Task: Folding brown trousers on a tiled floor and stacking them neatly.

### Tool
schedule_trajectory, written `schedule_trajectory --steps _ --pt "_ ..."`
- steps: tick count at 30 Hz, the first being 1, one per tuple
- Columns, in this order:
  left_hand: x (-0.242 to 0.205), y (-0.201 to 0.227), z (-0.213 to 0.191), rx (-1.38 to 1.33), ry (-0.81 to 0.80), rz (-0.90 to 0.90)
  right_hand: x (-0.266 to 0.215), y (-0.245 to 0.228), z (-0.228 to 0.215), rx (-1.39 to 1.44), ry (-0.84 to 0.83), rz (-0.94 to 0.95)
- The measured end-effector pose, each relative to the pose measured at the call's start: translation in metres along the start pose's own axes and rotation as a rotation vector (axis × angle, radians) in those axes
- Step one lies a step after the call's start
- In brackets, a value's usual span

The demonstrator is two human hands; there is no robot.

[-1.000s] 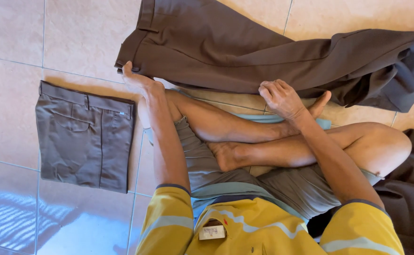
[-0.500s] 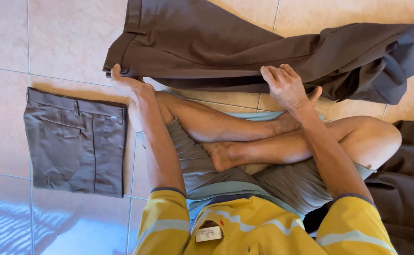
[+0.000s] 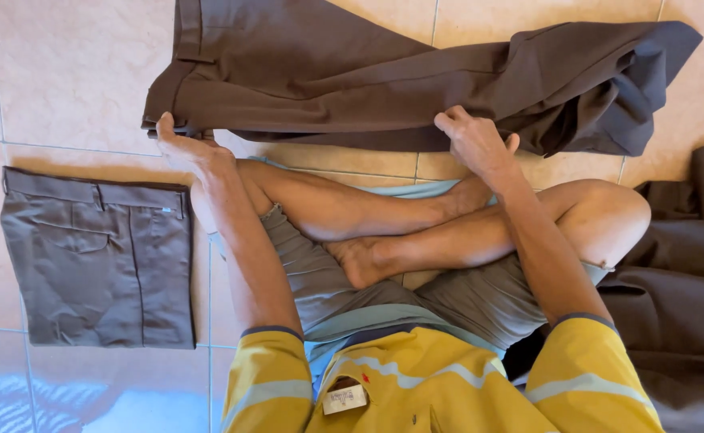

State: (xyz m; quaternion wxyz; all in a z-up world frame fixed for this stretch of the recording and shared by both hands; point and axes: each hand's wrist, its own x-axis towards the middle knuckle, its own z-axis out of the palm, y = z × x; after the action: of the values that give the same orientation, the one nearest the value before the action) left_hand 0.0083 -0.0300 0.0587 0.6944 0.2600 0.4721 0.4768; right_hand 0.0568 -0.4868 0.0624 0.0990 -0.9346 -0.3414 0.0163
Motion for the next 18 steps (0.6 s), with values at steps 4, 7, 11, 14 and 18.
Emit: schedule_trajectory --steps 4,7,11,14,18 --pt "0.01 -0.004 -0.009 0.006 -0.007 -0.025 0.007 -0.001 0.001 0.119 0.031 -0.032" --pt "0.017 -0.004 -0.008 -0.01 0.016 -0.062 0.001 0.011 0.026 0.009 -0.196 0.031" --pt "0.022 -0.015 -0.007 -0.074 0.006 0.014 0.002 0.027 0.023 0.169 -0.167 0.0" --pt "0.026 -0.017 -0.011 -0.05 0.013 0.009 0.003 0.061 0.019 0.022 0.19 -0.108" --pt "0.041 -0.021 -0.016 -0.023 -0.002 -0.07 -0.005 0.067 0.003 -0.085 0.284 -0.055"
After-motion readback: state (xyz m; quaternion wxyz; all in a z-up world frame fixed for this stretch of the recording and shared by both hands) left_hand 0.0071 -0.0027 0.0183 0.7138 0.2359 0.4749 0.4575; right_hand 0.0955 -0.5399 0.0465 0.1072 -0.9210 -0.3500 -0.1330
